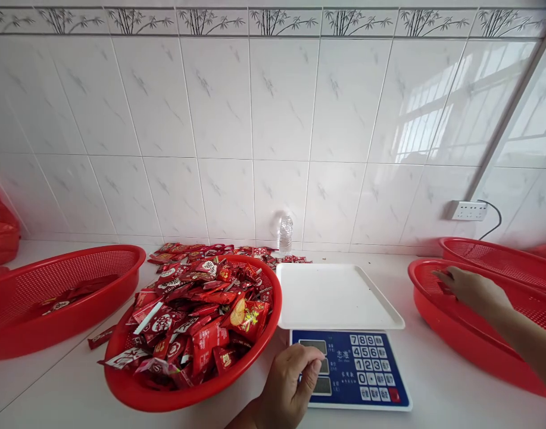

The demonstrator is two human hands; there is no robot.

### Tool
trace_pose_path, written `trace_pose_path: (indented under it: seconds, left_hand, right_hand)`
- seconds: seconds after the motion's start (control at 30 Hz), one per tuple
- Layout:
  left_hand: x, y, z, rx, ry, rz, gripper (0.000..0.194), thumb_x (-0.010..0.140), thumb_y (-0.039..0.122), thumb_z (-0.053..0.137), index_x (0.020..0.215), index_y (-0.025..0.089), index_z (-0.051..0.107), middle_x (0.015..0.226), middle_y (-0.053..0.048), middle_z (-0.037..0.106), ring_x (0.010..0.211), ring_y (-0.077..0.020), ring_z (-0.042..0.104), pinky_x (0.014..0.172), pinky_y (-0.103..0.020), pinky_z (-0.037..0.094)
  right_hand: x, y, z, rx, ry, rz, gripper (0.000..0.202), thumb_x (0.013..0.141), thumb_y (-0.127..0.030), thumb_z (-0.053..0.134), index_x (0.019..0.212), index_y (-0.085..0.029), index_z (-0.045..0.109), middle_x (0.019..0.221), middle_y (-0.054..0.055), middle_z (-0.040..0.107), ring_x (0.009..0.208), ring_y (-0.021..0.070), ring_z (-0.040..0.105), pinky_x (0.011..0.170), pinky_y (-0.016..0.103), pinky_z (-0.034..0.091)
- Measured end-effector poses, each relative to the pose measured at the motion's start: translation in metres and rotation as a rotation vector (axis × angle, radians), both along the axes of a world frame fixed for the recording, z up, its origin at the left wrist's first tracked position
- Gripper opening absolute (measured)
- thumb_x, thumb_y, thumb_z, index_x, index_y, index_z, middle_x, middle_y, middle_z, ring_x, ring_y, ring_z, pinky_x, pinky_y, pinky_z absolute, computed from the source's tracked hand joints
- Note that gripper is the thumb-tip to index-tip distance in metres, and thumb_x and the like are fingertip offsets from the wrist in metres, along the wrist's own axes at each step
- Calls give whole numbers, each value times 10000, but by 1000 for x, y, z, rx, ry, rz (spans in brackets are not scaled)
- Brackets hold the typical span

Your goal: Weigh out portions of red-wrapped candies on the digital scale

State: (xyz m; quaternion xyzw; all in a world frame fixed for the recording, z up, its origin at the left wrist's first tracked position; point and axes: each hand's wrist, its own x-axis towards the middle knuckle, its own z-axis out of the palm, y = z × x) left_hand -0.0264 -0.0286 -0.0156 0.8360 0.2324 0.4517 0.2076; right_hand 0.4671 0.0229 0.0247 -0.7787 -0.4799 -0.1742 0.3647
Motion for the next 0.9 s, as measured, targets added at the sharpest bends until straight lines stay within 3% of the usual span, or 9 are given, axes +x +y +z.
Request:
trace_pose_path:
  seconds: [0.13,0.3,0.43,0.57,0.67,0.77,0.9]
  left_hand:
    - [0,0,-1,-32,7,-3,168,936,169,453,1035,218,579,866,-15,660,787,-120,623,754,-210,483]
    - [1,0,-1,-36,12,8,163,937,177,450,1021,214,586,856,-15,662,788,-121,628,748,-207,486]
    - [0,0,0,-34,21,27,165,939,189,446,1013,207,592,857,-27,672,790,-132,635,757,-222,496]
    - [1,-1,2,-23,14,16,163,938,199,446,1007,199,593,853,-39,679,785,-139,637,763,-233,504]
    - [1,-2,3,-19,17,16,166,940,202,443,1007,200,594,839,-41,678,768,-140,635,748,-233,505]
    - [1,-2,2,-20,20,18,167,939,192,442,1014,205,591,845,-35,676,774,-138,634,745,-229,500]
    - [2,-1,2,-2,21,23,170,938,183,437,1018,200,587,849,-37,670,786,-141,632,746,-229,494]
  right_hand:
    - [12,-9,-9,-504,122,43,501,795,-623,517,490,-232,444,561,100,592,370,162,497,425,339,306]
    - [-1,-6,-12,-579,109,19,413,849,-495,490,532,-232,507,684,130,634,513,246,587,473,377,358]
    - [-24,0,-4,-539,55,44,344,870,-496,453,725,-236,626,794,166,662,637,293,630,491,373,367]
    - [-63,11,7,-469,-41,99,409,903,-519,361,972,-235,647,1005,156,672,842,329,639,532,363,414]
    - [-108,17,14,-372,-114,179,455,897,-561,359,1087,-246,628,1111,125,660,970,336,612,554,354,451]
    - [-164,16,17,-216,-147,329,413,900,-539,398,1083,-257,639,1121,97,667,1013,309,605,614,362,489]
    - [-242,6,12,-8,-8,550,362,913,-493,434,1071,-238,635,1062,74,680,946,258,638,753,396,518]
